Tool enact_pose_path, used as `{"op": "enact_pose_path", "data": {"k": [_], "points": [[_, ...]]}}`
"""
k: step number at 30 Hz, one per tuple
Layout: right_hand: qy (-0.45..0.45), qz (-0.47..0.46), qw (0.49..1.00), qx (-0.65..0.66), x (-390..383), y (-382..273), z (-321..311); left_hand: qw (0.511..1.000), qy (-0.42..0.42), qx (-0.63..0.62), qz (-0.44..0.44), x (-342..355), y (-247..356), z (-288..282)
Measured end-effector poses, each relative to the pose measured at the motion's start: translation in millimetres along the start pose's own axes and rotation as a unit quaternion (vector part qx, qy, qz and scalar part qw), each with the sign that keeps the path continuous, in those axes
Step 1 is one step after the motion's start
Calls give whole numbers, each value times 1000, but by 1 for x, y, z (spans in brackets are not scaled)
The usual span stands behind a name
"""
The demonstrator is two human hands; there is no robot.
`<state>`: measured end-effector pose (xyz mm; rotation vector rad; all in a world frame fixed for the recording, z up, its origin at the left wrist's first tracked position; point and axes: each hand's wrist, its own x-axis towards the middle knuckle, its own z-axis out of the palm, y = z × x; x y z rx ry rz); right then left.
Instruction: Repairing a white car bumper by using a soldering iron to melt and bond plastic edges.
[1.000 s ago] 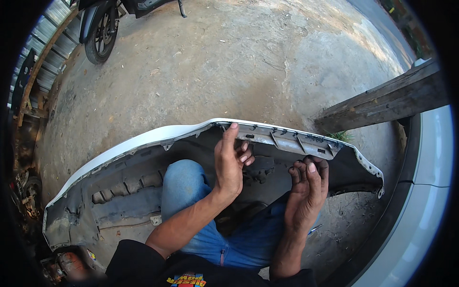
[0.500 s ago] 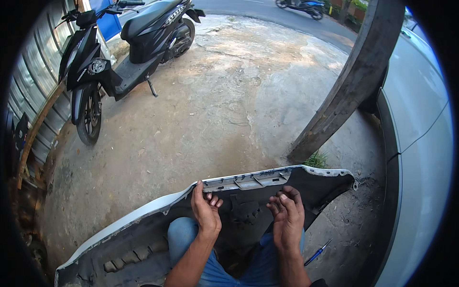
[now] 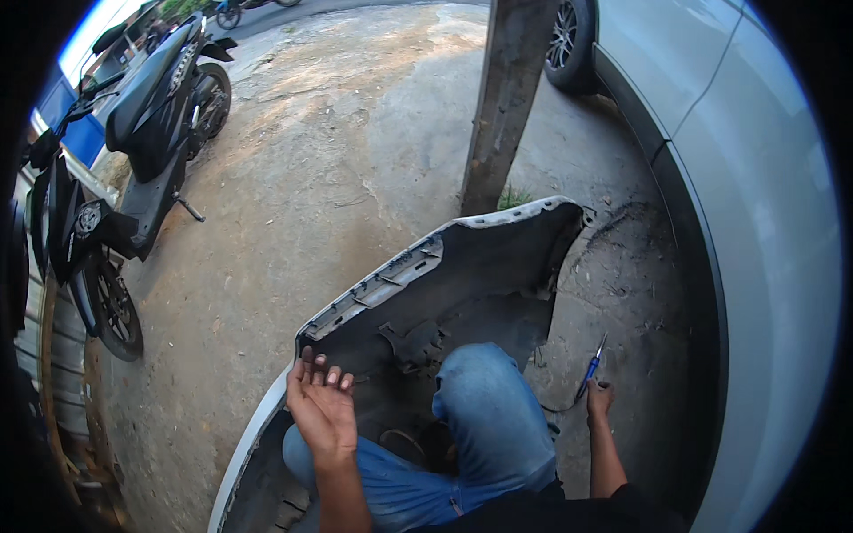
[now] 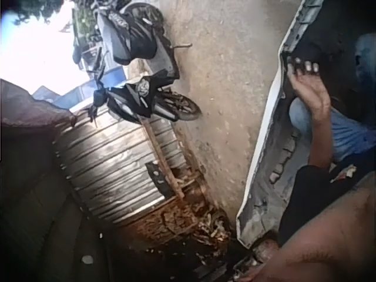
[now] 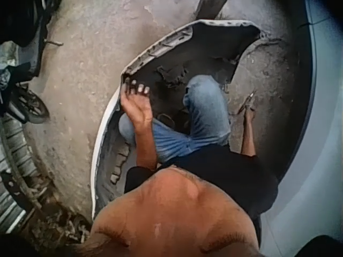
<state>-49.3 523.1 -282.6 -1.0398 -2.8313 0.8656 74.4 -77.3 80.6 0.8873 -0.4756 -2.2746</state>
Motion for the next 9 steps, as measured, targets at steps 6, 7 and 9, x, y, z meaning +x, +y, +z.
{"op": "enact_pose_path", "data": {"k": [6,7,9], "points": [[-122,69,990,28,-87,-73,32,994,-64,-19,89,-36,56,-23],[-117,47,992,-1,-96,-77,32,993,-70,-14,95,-36,58,-28],[-119,14,992,-31,-100,-91,36,991,-97,-27,88,-31,59,-38]]}}
